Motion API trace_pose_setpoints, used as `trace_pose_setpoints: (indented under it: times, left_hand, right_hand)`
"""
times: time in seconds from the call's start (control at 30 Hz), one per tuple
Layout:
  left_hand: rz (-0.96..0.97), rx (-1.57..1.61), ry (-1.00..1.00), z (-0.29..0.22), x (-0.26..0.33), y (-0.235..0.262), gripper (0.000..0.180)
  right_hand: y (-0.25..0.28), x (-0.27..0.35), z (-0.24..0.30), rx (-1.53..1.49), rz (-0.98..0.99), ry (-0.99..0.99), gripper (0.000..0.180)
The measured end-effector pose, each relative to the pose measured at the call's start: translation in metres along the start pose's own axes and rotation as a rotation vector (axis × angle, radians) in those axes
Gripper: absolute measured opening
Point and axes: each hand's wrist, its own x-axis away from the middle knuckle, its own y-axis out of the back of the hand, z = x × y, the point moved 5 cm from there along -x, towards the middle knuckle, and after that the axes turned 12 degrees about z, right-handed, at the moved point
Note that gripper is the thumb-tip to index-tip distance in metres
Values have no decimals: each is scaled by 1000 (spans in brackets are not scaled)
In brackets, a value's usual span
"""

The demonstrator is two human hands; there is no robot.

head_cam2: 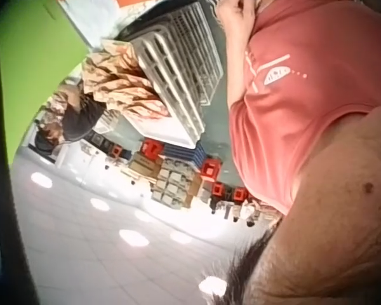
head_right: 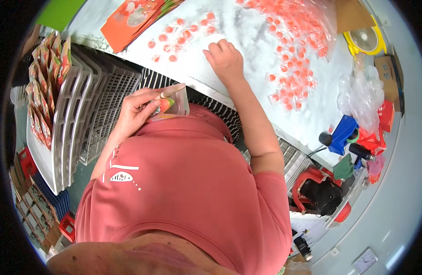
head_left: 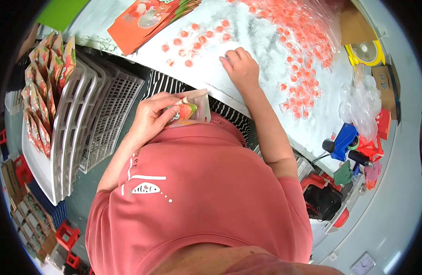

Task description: Manually packaging small wrapped candies into larger plastic bags for retail or distribution.

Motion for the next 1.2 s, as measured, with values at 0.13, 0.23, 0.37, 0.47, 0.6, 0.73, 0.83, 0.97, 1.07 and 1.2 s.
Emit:
trace_pose_setpoints:
  times: [0.13,0.23,0.37,0.47,0.6,0.73,0.83,0.97,1.07,1.2]
  left_hand:
    - [-58,-48,-97,-4,-1,4,15]
    - [-49,-39,-66,-2,-2,4,15]
    - [-56,-56,-51,-6,-5,3,16]
    - [-82,-157,-56,-5,-6,6,17]
    - [-107,-191,-40,-3,-8,10,17]
    - [-103,-150,-12,-5,-14,6,17]
    - [-104,-152,-13,0,-17,4,17]
    - [-114,-194,22,7,-21,2,16]
    - [-108,-168,22,9,-24,-1,15]
    - [-98,-175,45,8,-28,-4,15]
  right_hand:
    - [8,6,-9,-302,-91,-189,17]
    - [4,13,-11,-579,3,-313,17]
    - [11,18,11,-306,16,-81,20]
    - [10,23,16,-149,-3,35,22]
    - [8,32,24,-59,-29,133,21]
    - [6,34,17,-247,-85,38,16]
    - [9,33,12,-614,-86,-187,11]
    - [18,30,12,-1232,-43,-461,6]
    - [46,23,31,-1288,2,-384,6]
    - [42,27,47,-1226,175,-362,7]
